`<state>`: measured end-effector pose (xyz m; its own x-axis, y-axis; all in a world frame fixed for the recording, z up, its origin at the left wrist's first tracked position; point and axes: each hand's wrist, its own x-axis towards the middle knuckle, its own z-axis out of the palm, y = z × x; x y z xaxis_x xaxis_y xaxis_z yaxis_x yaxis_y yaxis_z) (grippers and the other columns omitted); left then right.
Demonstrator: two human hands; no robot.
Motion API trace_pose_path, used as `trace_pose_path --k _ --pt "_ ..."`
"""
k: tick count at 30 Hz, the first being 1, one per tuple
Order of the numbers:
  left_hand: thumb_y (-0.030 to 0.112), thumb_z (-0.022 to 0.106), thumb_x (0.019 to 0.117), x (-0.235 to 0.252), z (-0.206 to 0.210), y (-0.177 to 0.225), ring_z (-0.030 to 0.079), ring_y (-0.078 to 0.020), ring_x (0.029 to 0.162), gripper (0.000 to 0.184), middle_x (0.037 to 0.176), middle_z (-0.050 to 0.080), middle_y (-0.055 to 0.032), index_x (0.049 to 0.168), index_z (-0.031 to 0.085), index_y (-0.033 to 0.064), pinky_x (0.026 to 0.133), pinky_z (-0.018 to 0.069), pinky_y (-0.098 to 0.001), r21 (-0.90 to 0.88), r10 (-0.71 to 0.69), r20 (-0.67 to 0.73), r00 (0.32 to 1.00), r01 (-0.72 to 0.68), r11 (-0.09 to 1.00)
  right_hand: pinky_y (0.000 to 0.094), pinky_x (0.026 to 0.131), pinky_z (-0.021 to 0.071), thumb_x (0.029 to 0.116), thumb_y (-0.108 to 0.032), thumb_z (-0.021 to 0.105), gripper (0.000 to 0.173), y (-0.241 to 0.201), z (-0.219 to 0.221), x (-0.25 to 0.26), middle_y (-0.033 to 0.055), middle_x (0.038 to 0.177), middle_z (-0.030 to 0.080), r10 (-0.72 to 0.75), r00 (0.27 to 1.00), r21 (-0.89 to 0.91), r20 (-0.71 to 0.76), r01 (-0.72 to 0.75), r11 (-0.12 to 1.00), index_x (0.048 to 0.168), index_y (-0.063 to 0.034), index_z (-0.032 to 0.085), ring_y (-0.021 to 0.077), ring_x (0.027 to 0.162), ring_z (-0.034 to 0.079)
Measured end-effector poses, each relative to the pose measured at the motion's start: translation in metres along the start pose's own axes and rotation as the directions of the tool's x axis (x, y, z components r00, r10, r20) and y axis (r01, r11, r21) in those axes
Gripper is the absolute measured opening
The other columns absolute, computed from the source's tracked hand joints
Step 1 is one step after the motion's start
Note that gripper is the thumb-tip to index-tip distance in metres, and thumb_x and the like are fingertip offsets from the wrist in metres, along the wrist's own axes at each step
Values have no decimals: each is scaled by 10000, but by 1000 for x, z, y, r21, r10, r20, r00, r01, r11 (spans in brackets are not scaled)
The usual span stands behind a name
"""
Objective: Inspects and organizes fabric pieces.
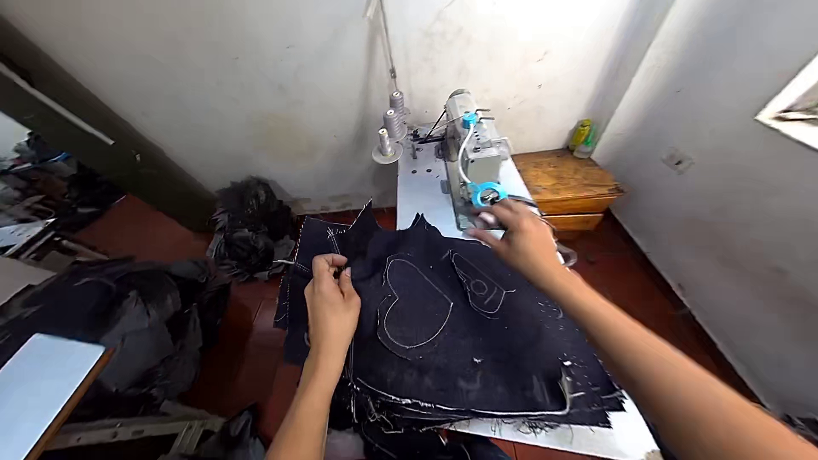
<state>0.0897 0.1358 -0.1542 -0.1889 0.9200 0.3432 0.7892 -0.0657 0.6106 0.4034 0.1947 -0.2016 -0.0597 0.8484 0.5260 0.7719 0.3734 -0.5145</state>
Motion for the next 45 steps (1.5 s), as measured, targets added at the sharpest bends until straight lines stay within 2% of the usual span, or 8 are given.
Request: trace_pose_path --k 8,12,15,21,24,28,39,45 --pt "128 635 978 -14 -25 -29 679 -172 1027 314 1354 562 -178 1267 629 6 838 615 -329 127 256 -148 955 -239 963 466 508 479 841 -878 446 788 -112 114 -35 71 868 655 -117 955 89 274 96 991 1459 -407 575 269 683 633" --pt "391 577 1017 -125 -21 -121 688 -129 784 349 857 696 -49 892 693 87 719 602 -309 127 260 -105 960 -246 961 505 528 485 810 -908 441 861 -110 107 -27 102 909 681 -97 930 37 353 90 995 1484 -385 554 303 702 650" --pt "368 602 1010 -188 20 -166 630 -355 1219 480 1328 614 -248 1261 666 -37 1043 517 -522 -30 -147 399 905 173 984 524 540 496 815 -902 446 884 -109 102 -26 122 929 692 -109 926 9 362 114 993 1499 -351 546 315 710 658" --pt "199 507 1047 -231 12 -180 659 -183 789 337 836 661 -129 862 669 -31 787 567 -359 -292 -40 148 988 82 953 617 685 560 862 -776 554 978 -115 92 -40 224 1118 678 -164 963 -28 213 174 984 1553 -96 428 423 880 694" --pt "269 491 1069 -226 -29 -169 693 -137 801 367 870 707 -96 934 729 25 765 596 -305 -187 92 -81 992 -106 977 625 851 545 1023 -516 483 715 -142 56 -55 299 1108 648 -215 974 -73 70 220 973 1377 104 510 478 988 662" --pt "301 442 1087 -212 -60 -164 665 -142 709 378 830 668 -67 945 700 64 636 583 -297 -80 240 -159 958 -254 964 517 521 564 1014 -251 573 288 -211 22 -126 151 715 657 -266 943 -205 202 306 930 899 -10 679 342 624 694" --pt "228 514 1034 -178 -131 -152 695 -235 649 302 787 677 -86 872 705 58 532 572 -420 190 469 -12 883 -458 868 563 560 542 1054 -326 536 366 -264 36 -166 169 710 647 -77 962 -182 263 128 975 913 -12 660 386 661 690" --pt "294 463 1050 -146 -210 -119 700 -310 795 408 801 684 -126 820 681 37 671 519 -519 341 243 401 883 -390 855 430 684 615 992 -395 673 389 -312 40 -226 92 776 722 90 618 170 781 -349 922 1043 -10 673 225 651 717"
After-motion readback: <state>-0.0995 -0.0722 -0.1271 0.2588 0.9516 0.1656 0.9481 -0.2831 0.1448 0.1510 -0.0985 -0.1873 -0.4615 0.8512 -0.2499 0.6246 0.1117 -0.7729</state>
